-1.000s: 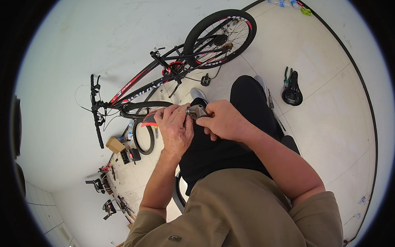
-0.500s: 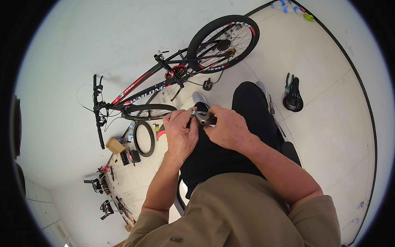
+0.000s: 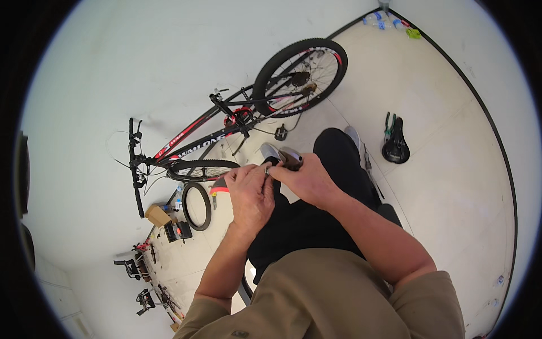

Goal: The person assembles a bicycle by attaching the seat post and saddle to the frame. They use a wrench to tighten the seat post clamp and then install the saddle onto the post.

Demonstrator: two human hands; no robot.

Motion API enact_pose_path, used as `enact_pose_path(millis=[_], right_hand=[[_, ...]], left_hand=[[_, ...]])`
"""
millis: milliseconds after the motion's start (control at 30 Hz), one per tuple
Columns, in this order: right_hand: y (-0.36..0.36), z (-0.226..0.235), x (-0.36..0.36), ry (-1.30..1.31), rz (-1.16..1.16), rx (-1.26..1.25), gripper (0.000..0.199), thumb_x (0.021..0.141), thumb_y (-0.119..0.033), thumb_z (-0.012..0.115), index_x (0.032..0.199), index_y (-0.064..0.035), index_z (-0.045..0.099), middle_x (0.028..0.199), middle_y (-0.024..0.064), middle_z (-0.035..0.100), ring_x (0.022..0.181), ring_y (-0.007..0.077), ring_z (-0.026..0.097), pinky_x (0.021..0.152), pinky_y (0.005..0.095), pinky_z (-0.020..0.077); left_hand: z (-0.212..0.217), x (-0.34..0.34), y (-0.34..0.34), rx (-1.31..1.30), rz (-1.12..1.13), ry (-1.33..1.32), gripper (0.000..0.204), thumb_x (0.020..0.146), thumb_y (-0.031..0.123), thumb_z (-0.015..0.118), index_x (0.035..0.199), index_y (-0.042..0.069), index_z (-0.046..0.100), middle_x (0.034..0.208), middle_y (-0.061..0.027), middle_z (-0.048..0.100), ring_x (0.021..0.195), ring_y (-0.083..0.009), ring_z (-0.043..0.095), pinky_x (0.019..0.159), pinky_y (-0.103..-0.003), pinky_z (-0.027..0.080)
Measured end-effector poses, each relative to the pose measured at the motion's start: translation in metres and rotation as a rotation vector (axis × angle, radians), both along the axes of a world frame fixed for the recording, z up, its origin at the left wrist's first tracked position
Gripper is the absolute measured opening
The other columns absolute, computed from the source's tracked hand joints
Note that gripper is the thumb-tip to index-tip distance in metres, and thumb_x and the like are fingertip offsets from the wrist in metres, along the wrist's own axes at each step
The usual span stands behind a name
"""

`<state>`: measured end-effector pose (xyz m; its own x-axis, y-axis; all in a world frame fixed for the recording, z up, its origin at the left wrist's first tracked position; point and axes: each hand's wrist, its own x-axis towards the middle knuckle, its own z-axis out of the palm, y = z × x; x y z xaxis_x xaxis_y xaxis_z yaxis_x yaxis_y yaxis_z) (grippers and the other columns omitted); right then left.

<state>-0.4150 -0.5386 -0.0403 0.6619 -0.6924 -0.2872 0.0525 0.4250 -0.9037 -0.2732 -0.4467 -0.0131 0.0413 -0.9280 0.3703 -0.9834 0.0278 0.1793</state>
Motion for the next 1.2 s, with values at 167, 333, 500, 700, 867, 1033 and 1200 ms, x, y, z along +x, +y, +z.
enact_pose_path(millis=[167,333,500,700,867,1033,1200], right_hand=[[-0.001,0.000,-0.002,0.089,0.077,-0.126,0.020,0.089,-0.018,0.069,0.087,0.0027,0.068,0.074,-0.0011,0.061,0.073,0.0041,0.049,0.063,0.0279,0.0417],[0.000,-0.008,-0.001,0.070,0.044,-0.154,0.022,0.089,-0.016,0.069,0.082,0.0042,0.064,0.066,-0.0021,0.057,0.066,0.0029,0.045,0.056,0.0275,0.0396],[-0.002,-0.014,-0.002,0.038,0.028,-0.095,0.018,0.086,-0.015,0.072,0.089,0.0019,0.070,0.078,0.0013,0.066,0.074,0.0075,0.056,0.067,0.0278,0.0454],[-0.005,-0.007,-0.005,0.122,0.083,-0.060,0.020,0.088,-0.017,0.070,0.082,0.0021,0.065,0.070,-0.0021,0.059,0.065,0.0041,0.046,0.057,0.0278,0.0384],[-0.008,-0.004,-0.006,0.157,0.105,-0.092,0.020,0.087,-0.015,0.070,0.082,0.0030,0.065,0.070,-0.0018,0.059,0.066,0.0052,0.047,0.058,0.0285,0.0394],[-0.006,-0.003,-0.006,0.107,0.079,-0.153,0.020,0.087,-0.016,0.069,0.083,0.0032,0.065,0.070,-0.0010,0.060,0.067,0.0052,0.048,0.059,0.0284,0.0404],[-0.008,0.003,-0.004,0.163,0.135,-0.077,0.019,0.087,-0.015,0.069,0.083,0.0025,0.066,0.072,0.0007,0.062,0.070,0.0064,0.051,0.063,0.0280,0.0426]], left_hand=[[-0.002,0.000,0.003,0.043,-0.024,-0.024,0.023,0.084,0.007,0.069,0.106,0.001,0.066,0.089,-0.0082,0.067,0.094,-0.0249,0.061,0.089,-0.044,0.038],[-0.002,-0.001,0.003,0.088,-0.050,-0.009,0.025,0.082,0.004,0.067,0.107,-0.001,0.066,0.089,-0.0091,0.066,0.094,-0.0253,0.060,0.088,-0.043,0.038],[-0.005,-0.001,0.003,0.088,-0.070,0.014,0.031,0.079,0.003,0.068,0.110,-0.001,0.065,0.089,-0.0087,0.066,0.094,-0.0247,0.060,0.088,-0.042,0.038],[-0.001,-0.005,-0.002,0.047,-0.067,0.013,0.033,0.076,0.002,0.071,0.109,0.000,0.067,0.091,-0.0076,0.068,0.091,-0.0240,0.062,0.087,-0.042,0.039],[-0.005,-0.004,-0.001,0.065,-0.077,0.023,0.033,0.077,0.006,0.070,0.109,0.000,0.066,0.090,-0.0073,0.066,0.092,-0.0239,0.060,0.089,-0.043,0.037],[-0.005,-0.002,0.001,0.075,-0.077,0.022,0.032,0.078,0.007,0.071,0.109,0.000,0.066,0.091,-0.0068,0.066,0.093,-0.0234,0.060,0.090,-0.043,0.037],[-0.002,-0.001,-0.001,0.028,-0.055,0.005,0.034,0.075,0.003,0.073,0.108,-0.001,0.068,0.093,-0.0066,0.069,0.091,-0.0226,0.062,0.087,-0.041,0.040]])
